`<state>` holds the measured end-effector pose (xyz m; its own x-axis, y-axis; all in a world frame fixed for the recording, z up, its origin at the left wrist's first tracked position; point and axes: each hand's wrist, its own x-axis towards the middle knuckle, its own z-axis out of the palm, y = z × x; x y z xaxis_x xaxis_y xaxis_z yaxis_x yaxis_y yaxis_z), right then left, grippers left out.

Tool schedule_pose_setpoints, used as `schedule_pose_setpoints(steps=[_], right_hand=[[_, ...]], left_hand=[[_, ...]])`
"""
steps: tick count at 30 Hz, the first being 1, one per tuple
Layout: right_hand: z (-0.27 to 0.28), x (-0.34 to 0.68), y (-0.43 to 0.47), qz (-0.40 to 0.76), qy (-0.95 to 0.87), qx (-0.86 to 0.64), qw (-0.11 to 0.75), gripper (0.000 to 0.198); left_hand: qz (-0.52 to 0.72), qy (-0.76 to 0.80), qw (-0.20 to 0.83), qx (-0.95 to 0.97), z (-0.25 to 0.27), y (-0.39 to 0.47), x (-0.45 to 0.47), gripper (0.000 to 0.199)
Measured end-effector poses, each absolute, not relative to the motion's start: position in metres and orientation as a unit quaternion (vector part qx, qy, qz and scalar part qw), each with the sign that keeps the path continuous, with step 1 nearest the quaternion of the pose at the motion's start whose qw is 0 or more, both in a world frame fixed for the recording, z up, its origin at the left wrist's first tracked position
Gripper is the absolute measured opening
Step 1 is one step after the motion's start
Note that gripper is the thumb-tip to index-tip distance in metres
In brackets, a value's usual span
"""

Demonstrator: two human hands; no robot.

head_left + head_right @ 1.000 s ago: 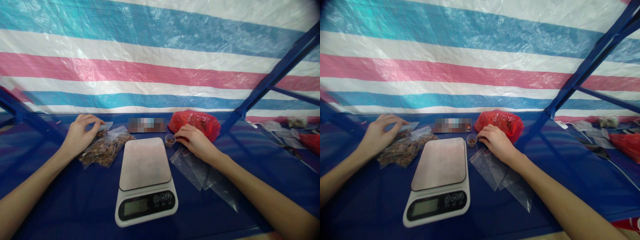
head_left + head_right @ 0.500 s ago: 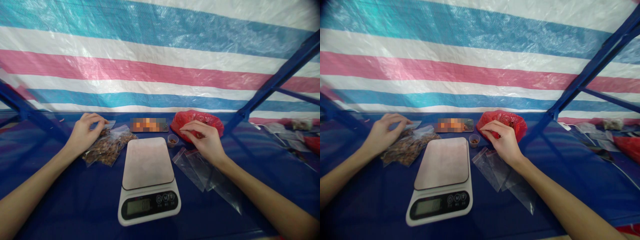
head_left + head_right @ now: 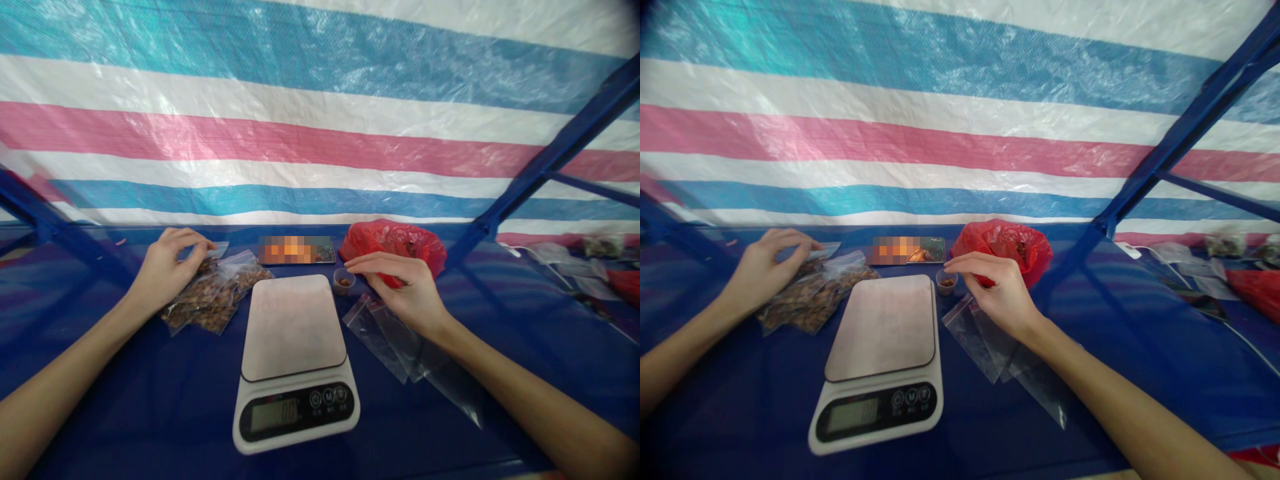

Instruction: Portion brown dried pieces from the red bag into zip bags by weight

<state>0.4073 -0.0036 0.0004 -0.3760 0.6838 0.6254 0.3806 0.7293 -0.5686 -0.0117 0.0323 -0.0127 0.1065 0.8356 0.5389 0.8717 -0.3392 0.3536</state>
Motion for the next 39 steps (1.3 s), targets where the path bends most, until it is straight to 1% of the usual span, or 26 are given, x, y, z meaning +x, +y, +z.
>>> schedule_pose_setpoints(steps=[2, 4, 7, 10, 13, 16, 21, 22, 24, 26, 27, 29, 35, 39], right_hand=[[0.004, 0.413, -0.001, 0.144, -0.808, -0.344, 0.456, 0.032], [0.007, 0.425, 0.006, 0.096, -0.789, -0.384, 0.469, 0.034], [0.007, 0.451, 0.025, 0.039, -0.753, -0.457, 0.473, 0.031], [0.002, 0.472, 0.042, 0.038, -0.772, -0.48, 0.415, 0.026], [-0.001, 0.477, 0.047, 0.034, -0.813, -0.458, 0.358, 0.023], [0.003, 0.478, 0.042, 0.023, -0.831, -0.455, 0.319, 0.018], [0.016, 0.505, 0.042, -0.006, -0.822, -0.5, 0.272, 0.013], [0.017, 0.512, 0.043, 0.006, -0.824, -0.505, 0.258, 0.011], [0.02, 0.523, 0.043, 0.078, -0.837, -0.5, 0.21, 0.012], [0.02, 0.527, 0.04, 0.169, -0.844, -0.481, 0.167, 0.024], [0.019, 0.527, 0.037, 0.203, -0.843, -0.471, 0.159, 0.03], [0.016, 0.524, 0.032, 0.233, -0.847, -0.451, 0.159, 0.034], [0.014, 0.521, 0.03, 0.18, -0.872, -0.418, 0.183, 0.022], [0.011, 0.522, 0.029, 0.137, -0.883, -0.417, 0.167, 0.014]], left_hand=[[-0.339, -0.578, 0.026, -0.742, -0.012, 0.032, -0.011, 0.041], [-0.34, -0.579, 0.027, -0.74, -0.012, 0.031, -0.011, 0.04], [-0.338, -0.577, 0.029, -0.743, -0.012, 0.031, -0.011, 0.041], [-0.332, -0.577, 0.025, -0.746, -0.012, 0.031, -0.011, 0.042], [-0.337, -0.579, 0.02, -0.742, -0.011, 0.031, -0.011, 0.044], [-0.339, -0.58, 0.021, -0.74, -0.01, 0.03, -0.01, 0.044], [-0.339, -0.581, 0.02, -0.74, -0.01, 0.03, -0.011, 0.041], [-0.339, -0.58, 0.021, -0.74, -0.011, 0.03, -0.011, 0.041], [-0.338, -0.579, 0.024, -0.742, -0.012, 0.031, -0.011, 0.042], [-0.339, -0.579, 0.025, -0.742, -0.012, 0.031, -0.012, 0.042], [-0.339, -0.578, 0.025, -0.742, -0.012, 0.031, -0.012, 0.042], [-0.336, -0.579, 0.022, -0.742, -0.013, 0.031, -0.012, 0.041], [-0.337, -0.583, 0.026, -0.739, -0.012, 0.032, -0.012, 0.041], [-0.333, -0.583, 0.02, -0.741, -0.012, 0.032, -0.011, 0.04]])
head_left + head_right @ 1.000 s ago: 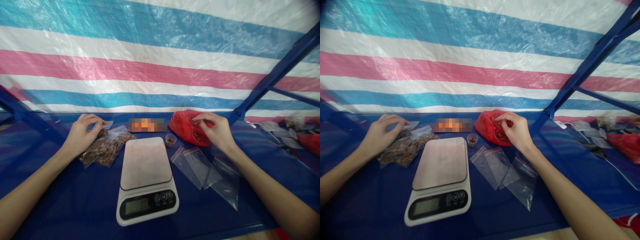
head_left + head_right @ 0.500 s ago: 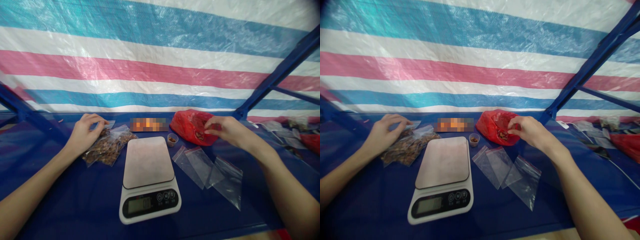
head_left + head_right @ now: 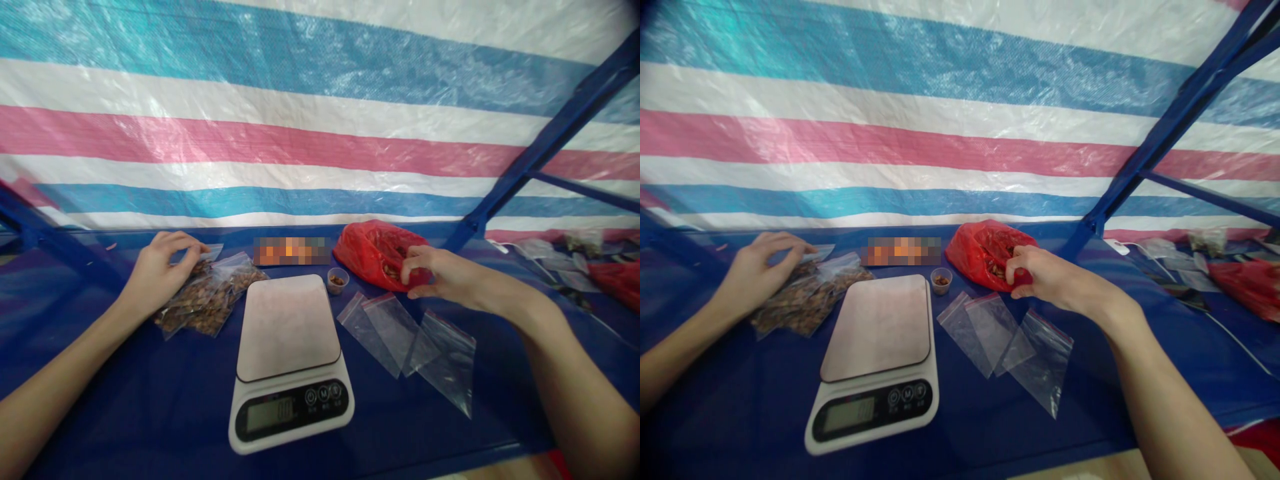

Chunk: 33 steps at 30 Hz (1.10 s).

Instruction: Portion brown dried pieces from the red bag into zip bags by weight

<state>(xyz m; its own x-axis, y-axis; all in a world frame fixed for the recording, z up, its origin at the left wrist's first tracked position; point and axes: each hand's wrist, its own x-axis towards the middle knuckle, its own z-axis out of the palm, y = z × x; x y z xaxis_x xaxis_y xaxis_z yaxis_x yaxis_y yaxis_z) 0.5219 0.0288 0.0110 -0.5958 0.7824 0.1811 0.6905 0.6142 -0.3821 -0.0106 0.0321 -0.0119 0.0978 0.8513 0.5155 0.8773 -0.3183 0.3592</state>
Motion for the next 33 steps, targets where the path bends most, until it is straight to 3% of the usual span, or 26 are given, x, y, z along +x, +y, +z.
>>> schedule_pose_setpoints(steps=[7, 12, 16, 20, 24, 29, 33], right_hand=[[0.022, 0.512, 0.024, 0.035, -0.886, -0.419, 0.194, 0.018], [0.045, 0.492, 0.016, -0.095, -0.83, -0.455, 0.309, 0.013], [0.045, 0.48, 0.01, -0.085, -0.849, -0.435, 0.287, 0.016], [0.043, 0.476, 0.007, -0.127, -0.818, -0.435, 0.355, 0.015], [0.045, 0.471, 0.003, -0.12, -0.826, -0.424, 0.351, 0.015], [0.042, 0.464, -0.002, -0.079, -0.842, -0.394, 0.361, 0.035], [0.025, 0.46, 0.009, -0.039, -0.88, -0.359, 0.309, 0.039]], left_hand=[[-0.335, -0.587, 0.02, -0.737, -0.011, 0.032, -0.011, 0.038], [-0.335, -0.581, 0.012, -0.742, -0.011, 0.032, -0.011, 0.04], [-0.336, -0.576, 0.016, -0.745, -0.013, 0.032, -0.013, 0.041], [-0.333, -0.573, 0.015, -0.749, -0.015, 0.033, -0.014, 0.041], [-0.331, -0.578, 0.013, -0.745, -0.015, 0.034, -0.014, 0.04], [-0.327, -0.579, 0.009, -0.747, -0.012, 0.032, -0.012, 0.042], [-0.319, -0.58, 0.007, -0.75, -0.01, 0.029, -0.011, 0.039]])
